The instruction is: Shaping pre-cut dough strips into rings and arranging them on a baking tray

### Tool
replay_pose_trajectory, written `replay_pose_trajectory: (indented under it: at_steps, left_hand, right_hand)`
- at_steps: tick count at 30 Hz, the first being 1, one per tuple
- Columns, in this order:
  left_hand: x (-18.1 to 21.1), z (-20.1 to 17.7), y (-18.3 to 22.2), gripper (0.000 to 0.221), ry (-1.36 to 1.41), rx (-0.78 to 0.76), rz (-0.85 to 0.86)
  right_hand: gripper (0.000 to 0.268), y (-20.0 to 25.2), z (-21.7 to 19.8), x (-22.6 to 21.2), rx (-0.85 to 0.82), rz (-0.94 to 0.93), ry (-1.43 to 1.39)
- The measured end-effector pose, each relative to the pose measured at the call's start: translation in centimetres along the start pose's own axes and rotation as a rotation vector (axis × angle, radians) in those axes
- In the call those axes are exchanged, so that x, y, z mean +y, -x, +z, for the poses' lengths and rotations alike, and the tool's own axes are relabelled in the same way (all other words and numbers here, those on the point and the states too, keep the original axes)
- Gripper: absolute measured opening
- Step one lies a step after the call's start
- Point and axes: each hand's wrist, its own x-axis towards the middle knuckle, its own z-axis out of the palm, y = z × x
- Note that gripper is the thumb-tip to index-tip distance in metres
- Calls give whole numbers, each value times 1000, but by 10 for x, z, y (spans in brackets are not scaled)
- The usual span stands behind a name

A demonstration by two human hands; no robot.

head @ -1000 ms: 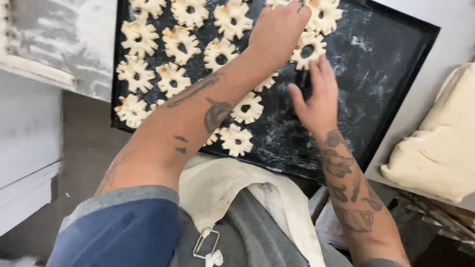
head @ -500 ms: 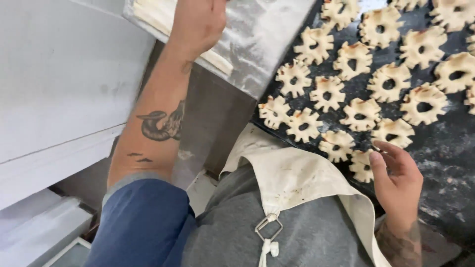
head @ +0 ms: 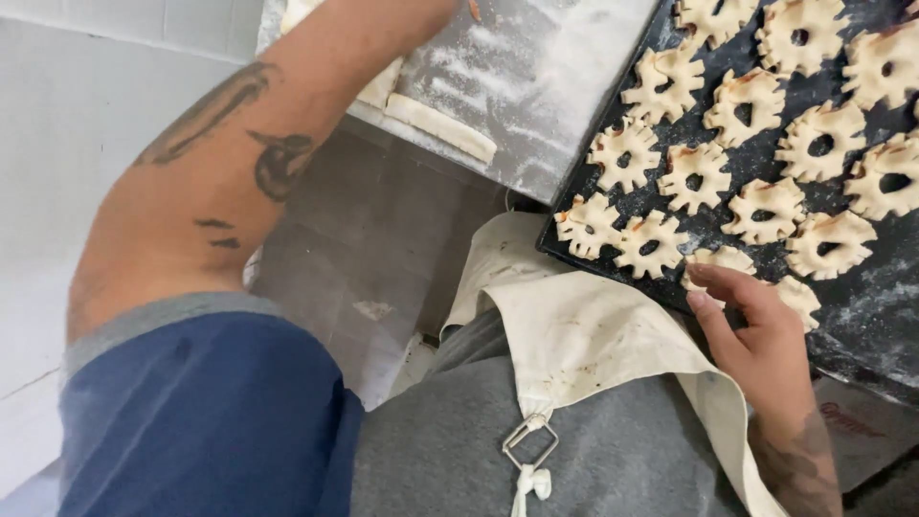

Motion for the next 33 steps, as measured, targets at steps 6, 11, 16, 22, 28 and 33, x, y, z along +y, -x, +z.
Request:
replay_pose_trajectory:
  at_steps: [6,11,16,22,28,33]
  left_hand:
    - [17,19,59,29,-153,-88,81]
    - [10,58,65,24,-219,-133,92]
    - [9,33,64,32,376,-134,-60]
    - [42,57,56,16,1647,-65,-208]
    - [153,45,35,19,1955,-53,-46]
    - [336,52,0,21,2024,-133,131]
  right_hand:
    - [37,-5,8,-3,-32,33,-80]
    - [40,-11,13,0,-92,-11,-4]
    - [40,-4,11,7,-54,-10,-45]
    - [38,-1,6,27,-14,-9,-167]
    - [42,-27,5,56,99,-153,-613]
    - [75,-29,-23,112,15,-215,-1258]
